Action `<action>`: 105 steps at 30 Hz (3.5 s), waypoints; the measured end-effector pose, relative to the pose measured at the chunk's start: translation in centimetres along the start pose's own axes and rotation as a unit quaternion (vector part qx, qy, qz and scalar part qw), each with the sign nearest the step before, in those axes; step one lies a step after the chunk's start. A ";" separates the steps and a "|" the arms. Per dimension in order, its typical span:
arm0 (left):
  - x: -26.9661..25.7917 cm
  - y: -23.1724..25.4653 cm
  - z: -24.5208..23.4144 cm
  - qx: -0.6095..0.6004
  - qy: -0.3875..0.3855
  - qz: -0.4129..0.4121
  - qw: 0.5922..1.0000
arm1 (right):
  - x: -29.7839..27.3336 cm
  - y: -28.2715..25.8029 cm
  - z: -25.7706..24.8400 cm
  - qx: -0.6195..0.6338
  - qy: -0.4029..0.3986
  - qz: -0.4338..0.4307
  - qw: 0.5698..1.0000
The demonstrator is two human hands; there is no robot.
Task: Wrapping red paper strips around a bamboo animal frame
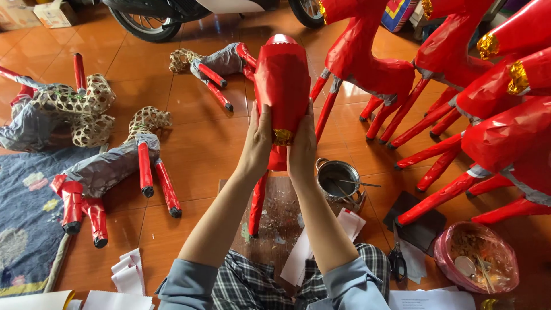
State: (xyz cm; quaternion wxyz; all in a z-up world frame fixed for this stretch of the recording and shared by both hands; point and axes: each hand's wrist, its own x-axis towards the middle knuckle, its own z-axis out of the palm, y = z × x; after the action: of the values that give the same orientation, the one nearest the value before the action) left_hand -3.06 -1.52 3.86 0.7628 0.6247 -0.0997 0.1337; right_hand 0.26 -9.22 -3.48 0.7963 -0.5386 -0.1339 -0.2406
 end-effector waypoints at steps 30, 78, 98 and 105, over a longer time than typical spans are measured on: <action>0.4 -2.5 -3.1 0.185 -0.024 -0.051 0.981 | -3.2 2.9 -0.3 -0.270 -0.203 -0.029 0.941; -0.1 1.5 -2.0 -0.079 -0.072 -0.069 0.992 | -0.3 -1.9 -3.5 0.238 -0.112 0.283 0.922; 2.3 -5.9 -4.3 -0.132 -0.049 -0.114 0.983 | -2.7 -3.6 -1.5 0.105 -0.012 0.131 0.986; 1.5 -3.9 -2.4 -0.119 -0.071 -0.084 0.987 | -2.7 -2.4 0.6 0.133 0.015 0.060 0.989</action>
State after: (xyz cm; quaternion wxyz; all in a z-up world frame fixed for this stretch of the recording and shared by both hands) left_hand -0.39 0.26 0.28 0.8311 0.5437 -0.1161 0.0116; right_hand -3.26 -8.78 -2.59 0.8758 -0.4311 -0.1206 -0.1804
